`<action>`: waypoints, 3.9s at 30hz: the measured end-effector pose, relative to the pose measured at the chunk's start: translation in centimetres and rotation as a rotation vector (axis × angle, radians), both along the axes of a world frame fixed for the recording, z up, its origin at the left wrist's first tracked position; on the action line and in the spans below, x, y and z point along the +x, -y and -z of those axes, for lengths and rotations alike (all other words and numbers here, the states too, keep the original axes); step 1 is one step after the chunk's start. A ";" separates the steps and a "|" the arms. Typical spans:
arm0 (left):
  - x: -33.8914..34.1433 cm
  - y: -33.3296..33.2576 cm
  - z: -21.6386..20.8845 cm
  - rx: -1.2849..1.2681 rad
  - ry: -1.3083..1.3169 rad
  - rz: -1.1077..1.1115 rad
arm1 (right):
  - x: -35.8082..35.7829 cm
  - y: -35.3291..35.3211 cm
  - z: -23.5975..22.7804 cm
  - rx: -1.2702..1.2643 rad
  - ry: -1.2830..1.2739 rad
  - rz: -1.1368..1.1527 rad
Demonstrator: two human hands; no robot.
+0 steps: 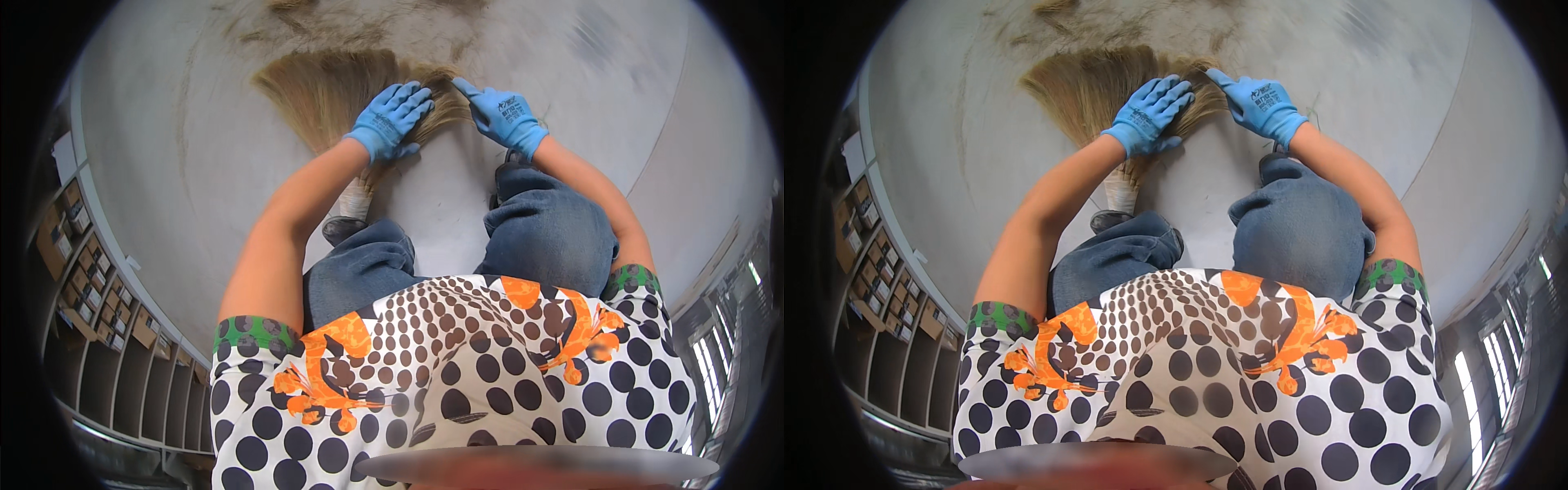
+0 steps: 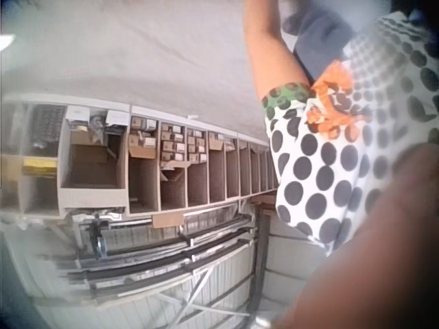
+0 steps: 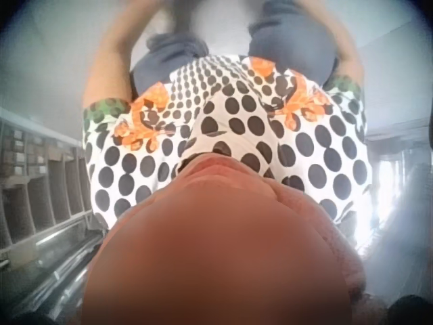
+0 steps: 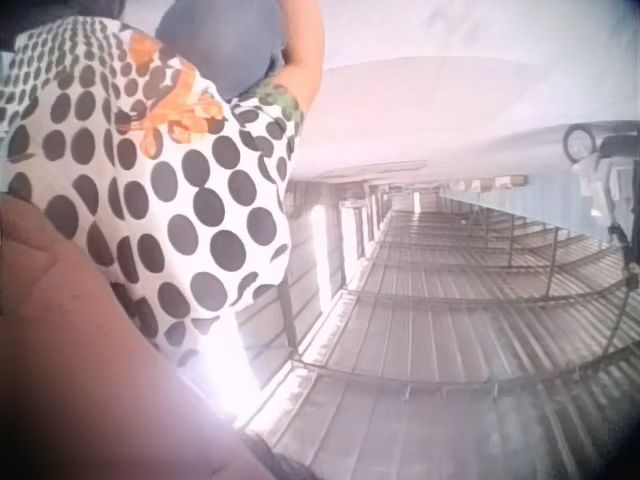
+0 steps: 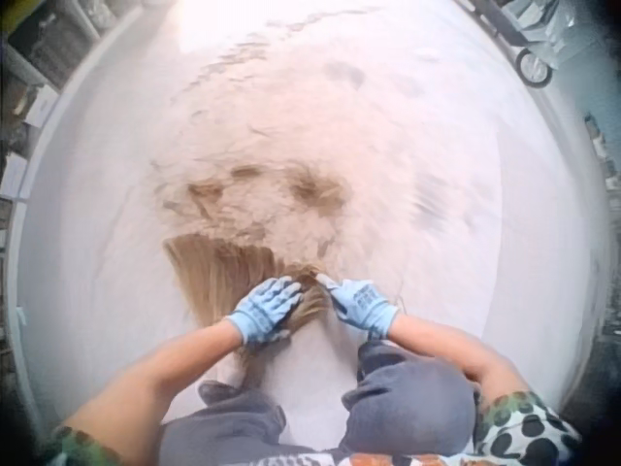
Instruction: The person uses a small knife to trim the bristles of a straw broom while kneeling on a concrete floor. They repeatedly cut and adjust the broom head, removing loose bristles and shaping the edge.
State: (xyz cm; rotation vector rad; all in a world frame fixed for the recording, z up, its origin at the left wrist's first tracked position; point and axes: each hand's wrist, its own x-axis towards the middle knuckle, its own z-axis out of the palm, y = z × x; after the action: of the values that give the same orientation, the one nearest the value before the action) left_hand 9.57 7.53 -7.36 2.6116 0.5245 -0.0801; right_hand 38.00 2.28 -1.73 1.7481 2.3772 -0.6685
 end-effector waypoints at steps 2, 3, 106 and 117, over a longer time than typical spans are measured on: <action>0.4 0.2 0.6 0.035 -0.017 -0.003 | 0.2 0.7 -0.4 0.002 0.040 -0.006; 0.6 0.3 1.0 0.053 -0.028 -0.008 | 0.4 1.2 -0.5 -0.015 0.052 -0.012; -1.2 -3.6 -2.2 0.165 -0.403 -0.104 | -5.5 1.8 4.8 -0.149 0.033 0.111; -2.8 -3.5 -2.0 0.230 0.093 -0.208 | -4.7 3.0 3.2 0.078 -0.230 0.390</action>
State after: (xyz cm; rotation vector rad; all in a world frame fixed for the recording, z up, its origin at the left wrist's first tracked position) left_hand 6.78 11.05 -5.40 2.7464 0.8099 0.1782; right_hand 33.27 -0.76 -4.94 2.3151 2.2387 -0.8772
